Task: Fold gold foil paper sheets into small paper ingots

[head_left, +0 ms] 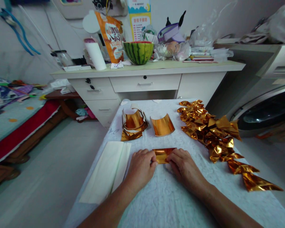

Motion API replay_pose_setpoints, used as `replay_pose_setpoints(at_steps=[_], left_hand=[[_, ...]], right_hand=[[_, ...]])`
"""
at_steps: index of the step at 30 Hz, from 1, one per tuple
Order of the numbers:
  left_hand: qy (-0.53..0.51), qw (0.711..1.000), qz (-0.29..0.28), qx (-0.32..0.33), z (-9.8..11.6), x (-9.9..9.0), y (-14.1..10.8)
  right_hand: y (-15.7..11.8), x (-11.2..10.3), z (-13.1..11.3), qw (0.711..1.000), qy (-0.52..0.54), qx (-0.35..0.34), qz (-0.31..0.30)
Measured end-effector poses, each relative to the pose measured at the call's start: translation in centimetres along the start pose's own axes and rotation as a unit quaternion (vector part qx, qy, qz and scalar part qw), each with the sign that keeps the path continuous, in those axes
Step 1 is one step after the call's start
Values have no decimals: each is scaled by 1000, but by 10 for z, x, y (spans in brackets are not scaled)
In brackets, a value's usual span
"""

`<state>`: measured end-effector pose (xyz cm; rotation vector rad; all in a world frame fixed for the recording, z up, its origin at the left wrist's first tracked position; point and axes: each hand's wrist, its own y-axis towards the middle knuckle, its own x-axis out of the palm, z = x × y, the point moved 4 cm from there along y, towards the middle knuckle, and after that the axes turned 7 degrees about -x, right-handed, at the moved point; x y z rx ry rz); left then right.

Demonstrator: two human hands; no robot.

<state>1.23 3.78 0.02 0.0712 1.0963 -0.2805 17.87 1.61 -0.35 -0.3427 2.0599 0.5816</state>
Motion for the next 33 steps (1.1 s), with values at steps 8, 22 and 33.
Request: replay_pose_setpoints(at_steps=[8, 22, 33], left_hand=[[17, 998, 48, -47, 4, 4, 0], [-65, 997, -44, -3, -12, -9, 9], [-118, 992, -6, 39, -5, -5, 6]], right_hand=[[0, 4, 3, 1000, -1, 25, -9], [-2, -1, 5, 1000, 23, 4, 9], [-2, -1, 9, 1000, 16, -19, 12]])
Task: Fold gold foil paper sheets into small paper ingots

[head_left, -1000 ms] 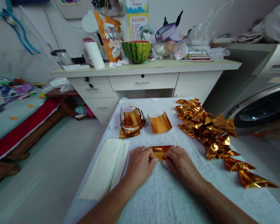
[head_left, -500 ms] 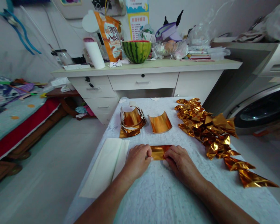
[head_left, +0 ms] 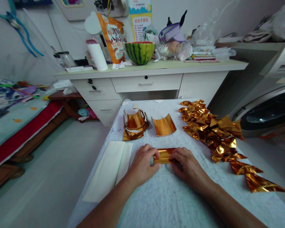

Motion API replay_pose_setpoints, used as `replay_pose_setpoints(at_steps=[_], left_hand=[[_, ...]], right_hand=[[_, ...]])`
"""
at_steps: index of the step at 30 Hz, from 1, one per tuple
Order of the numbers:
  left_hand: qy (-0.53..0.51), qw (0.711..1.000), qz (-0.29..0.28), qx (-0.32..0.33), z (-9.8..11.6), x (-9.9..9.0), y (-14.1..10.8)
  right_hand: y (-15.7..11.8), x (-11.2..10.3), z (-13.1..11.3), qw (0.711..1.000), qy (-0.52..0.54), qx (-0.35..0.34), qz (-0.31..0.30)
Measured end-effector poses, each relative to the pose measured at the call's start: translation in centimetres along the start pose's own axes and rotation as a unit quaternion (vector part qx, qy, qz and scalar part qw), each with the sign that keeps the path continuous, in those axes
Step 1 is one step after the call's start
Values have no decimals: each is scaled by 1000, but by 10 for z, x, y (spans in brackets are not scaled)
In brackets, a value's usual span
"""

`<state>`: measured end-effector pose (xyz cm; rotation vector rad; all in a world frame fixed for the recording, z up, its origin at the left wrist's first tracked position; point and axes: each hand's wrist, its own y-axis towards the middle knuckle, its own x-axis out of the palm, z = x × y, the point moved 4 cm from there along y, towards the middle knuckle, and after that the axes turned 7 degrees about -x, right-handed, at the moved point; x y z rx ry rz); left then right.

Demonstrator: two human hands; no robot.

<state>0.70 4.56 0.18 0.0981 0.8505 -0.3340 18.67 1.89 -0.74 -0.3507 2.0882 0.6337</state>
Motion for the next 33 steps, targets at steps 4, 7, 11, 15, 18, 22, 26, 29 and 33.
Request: replay_pose_setpoints(at_steps=[4, 7, 11, 15, 18, 22, 26, 29, 33], left_hand=[[25, 999, 9, 46, 9, 5, -4], [37, 997, 14, 59, 12, 7, -5], [49, 996, 13, 75, 12, 9, -4], [50, 996, 13, 77, 10, 9, -4], [46, 996, 14, 74, 10, 10, -4], [43, 997, 27, 54, 11, 9, -4], [38, 997, 66, 17, 7, 8, -3], [36, 995, 91, 3, 4, 9, -3], [39, 996, 85, -4, 1, 10, -2]], right_hand=[[0, -2, 0, 1000, 5, -7, -1], [0, -2, 0, 1000, 11, -8, 0], [0, -4, 0, 1000, 19, -8, 10], [-1, -12, 6, 998, -11, 35, 46], [-4, -17, 16, 993, -50, 67, 78], [-7, -18, 28, 991, -70, 96, 68], [-8, -18, 33, 991, -57, 118, 42], [-7, -19, 32, 990, -46, 129, 29], [-6, -19, 31, 991, -37, 124, 27]])
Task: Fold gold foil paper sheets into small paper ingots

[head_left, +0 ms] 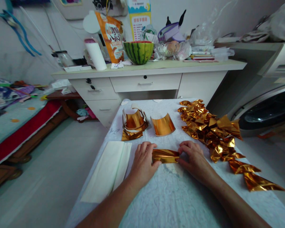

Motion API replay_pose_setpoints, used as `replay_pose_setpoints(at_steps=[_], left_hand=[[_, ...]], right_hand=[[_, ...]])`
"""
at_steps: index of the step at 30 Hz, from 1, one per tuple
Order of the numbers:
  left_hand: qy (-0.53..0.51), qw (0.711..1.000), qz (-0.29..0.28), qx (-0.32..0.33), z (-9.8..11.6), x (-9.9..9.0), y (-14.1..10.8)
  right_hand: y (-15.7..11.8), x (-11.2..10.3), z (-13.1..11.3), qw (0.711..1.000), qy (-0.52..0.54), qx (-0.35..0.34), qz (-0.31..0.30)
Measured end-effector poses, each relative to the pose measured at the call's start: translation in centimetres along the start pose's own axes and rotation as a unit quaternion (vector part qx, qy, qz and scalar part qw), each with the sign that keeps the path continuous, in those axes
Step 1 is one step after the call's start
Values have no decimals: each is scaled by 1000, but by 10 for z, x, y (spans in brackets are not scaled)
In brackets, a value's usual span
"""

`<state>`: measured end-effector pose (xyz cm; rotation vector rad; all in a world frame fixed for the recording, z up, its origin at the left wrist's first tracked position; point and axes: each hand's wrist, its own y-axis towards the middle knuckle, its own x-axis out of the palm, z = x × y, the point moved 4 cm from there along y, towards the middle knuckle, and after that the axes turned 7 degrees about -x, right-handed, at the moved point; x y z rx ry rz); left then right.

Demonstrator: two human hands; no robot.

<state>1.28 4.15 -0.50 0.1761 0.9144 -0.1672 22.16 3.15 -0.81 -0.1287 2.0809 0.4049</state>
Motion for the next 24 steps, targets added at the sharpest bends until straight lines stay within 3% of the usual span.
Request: replay_pose_setpoints(at_steps=[16, 24], left_hand=[[-13, 999, -29, -21, -4, -3, 5], [-97, 993, -58, -40, -1, -8, 8]], right_hand=[[1, 1, 1, 1000, 20, 0, -17], [-1, -4, -5, 998, 61, -21, -25]])
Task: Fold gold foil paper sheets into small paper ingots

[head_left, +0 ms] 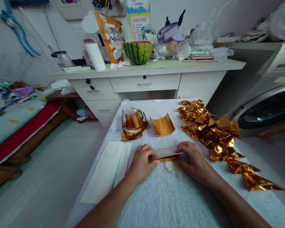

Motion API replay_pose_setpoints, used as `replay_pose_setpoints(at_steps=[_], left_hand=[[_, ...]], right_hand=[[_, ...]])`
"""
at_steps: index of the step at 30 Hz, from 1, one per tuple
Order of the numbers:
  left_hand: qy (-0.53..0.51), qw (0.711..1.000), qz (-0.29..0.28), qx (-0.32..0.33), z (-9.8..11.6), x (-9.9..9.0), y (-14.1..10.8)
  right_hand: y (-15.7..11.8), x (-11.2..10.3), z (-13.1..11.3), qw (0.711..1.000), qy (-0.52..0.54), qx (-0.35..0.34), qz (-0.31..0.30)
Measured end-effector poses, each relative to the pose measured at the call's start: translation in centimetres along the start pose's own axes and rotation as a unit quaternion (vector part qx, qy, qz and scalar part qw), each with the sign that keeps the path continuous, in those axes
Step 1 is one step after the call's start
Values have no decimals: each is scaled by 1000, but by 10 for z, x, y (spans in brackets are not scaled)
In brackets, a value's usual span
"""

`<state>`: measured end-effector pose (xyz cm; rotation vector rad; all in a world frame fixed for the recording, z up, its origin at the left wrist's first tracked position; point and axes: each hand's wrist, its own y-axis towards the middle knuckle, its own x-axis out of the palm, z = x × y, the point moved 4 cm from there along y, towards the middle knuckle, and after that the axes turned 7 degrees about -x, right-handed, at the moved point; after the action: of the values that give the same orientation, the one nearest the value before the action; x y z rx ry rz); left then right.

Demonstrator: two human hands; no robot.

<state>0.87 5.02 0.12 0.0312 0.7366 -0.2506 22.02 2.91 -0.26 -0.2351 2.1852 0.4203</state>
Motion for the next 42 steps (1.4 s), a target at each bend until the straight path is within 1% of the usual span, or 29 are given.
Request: replay_pose_setpoints(at_steps=[4, 8, 10, 12, 15, 18, 22, 25, 29, 32, 36, 38, 42], left_hand=[[-44, 999, -8, 0, -1, -2, 1], [-82, 996, -15, -23, -5, -1, 0], [-97, 995, -15, -24, -5, -1, -1], [-94, 996, -10, -5, -3, -1, -2], [-60, 997, -16, 46, 2, -1, -4], [-31, 995, -48, 86, 5, 2, -7], [-10, 990, -89, 105, 7, 6, -10], [6, 991, -98, 96, 9, 6, -10], [12, 994, -87, 60, 8, 2, -11], [3, 997, -70, 23, 4, 2, -10], [-38, 998, -49, -21, 0, 4, -9], [-20, 999, -32, -37, -1, 5, -7], [53, 997, 25, -51, 2, 2, -5]], right_hand=[[-1, -4, -2, 999, 39, -8, 19], [1, -5, -1, 994, 103, 1, 26], [2, -5, 1, 992, 122, 2, 34], [2, -4, 1, 992, 122, -5, 38], [2, -3, -1, 994, 104, -34, 21], [1, -3, -6, 994, 94, -52, -5], [1, -3, -8, 993, 104, -31, -35], [-1, -2, -6, 993, 110, -1, -53], [-2, -1, -4, 992, 102, 23, -71], [-2, 1, -3, 992, 97, 34, -70], [0, 4, -2, 993, 90, 54, -57], [1, 6, -3, 993, 82, 65, -50], [3, 8, -4, 994, 57, 82, -33]])
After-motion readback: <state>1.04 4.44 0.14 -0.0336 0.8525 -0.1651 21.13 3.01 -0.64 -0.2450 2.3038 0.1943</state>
